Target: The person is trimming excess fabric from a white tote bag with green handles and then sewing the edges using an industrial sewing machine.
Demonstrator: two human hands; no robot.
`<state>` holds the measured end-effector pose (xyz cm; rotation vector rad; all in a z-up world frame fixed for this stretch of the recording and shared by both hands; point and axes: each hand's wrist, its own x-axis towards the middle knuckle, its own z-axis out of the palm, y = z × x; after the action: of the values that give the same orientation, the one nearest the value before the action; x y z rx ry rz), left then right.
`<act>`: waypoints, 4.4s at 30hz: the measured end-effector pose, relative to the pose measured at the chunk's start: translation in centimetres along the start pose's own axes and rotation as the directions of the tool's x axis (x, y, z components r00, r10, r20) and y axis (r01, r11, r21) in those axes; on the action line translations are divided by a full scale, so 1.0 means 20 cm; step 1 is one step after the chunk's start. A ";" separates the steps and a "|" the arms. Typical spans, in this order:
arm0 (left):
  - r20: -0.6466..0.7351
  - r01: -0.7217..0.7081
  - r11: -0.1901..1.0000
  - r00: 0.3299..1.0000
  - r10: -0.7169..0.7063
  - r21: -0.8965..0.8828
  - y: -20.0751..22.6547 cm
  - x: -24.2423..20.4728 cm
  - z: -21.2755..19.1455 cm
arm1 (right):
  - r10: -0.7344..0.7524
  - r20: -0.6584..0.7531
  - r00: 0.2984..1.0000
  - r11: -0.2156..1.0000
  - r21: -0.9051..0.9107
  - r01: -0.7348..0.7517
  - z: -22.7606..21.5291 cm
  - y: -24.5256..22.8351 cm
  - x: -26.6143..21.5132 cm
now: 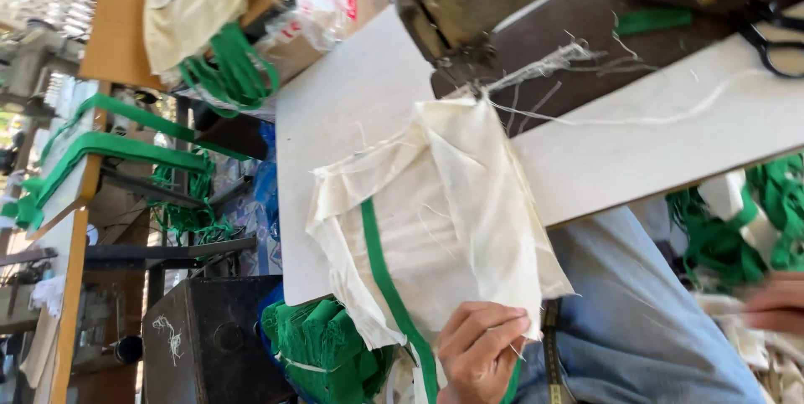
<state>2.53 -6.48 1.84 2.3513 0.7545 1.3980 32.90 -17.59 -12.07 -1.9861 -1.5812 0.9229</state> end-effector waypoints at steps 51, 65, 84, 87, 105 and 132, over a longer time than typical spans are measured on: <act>0.197 -0.048 0.993 0.978 0.070 -0.111 0.07 -0.06 -0.08 | 0.197 0.190 0.962 0.700 0.659 -0.274 0.05 -0.85 0.16; 0.118 -0.017 0.999 0.993 0.023 -0.049 0.12 -0.08 -0.02 | 0.286 0.079 0.955 0.704 0.658 -0.265 0.06 -1.00 -0.05; 0.074 0.060 0.994 0.996 -0.053 -0.096 0.17 -0.06 -0.02 | 0.056 0.001 0.998 0.848 0.529 -0.048 -0.05 -1.02 -0.11; 0.065 0.023 0.997 0.998 -0.018 -0.071 0.16 -0.06 -0.02 | 0.048 -0.012 0.999 0.868 0.496 -0.035 -0.03 -1.01 -0.12; 0.029 0.056 0.938 0.998 -0.049 -0.342 0.04 -0.01 -0.13 | -0.432 -0.220 0.874 0.902 -0.096 0.422 -0.16 -0.99 0.35; 0.217 0.124 0.943 0.975 -0.058 -0.308 -0.01 -0.04 -0.04 | -0.770 0.072 0.634 0.511 -0.524 0.681 -0.34 -0.81 0.63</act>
<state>1.55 -6.75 1.61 2.1345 0.5268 1.1208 28.49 -0.89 0.87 -1.3121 -2.4278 -0.0388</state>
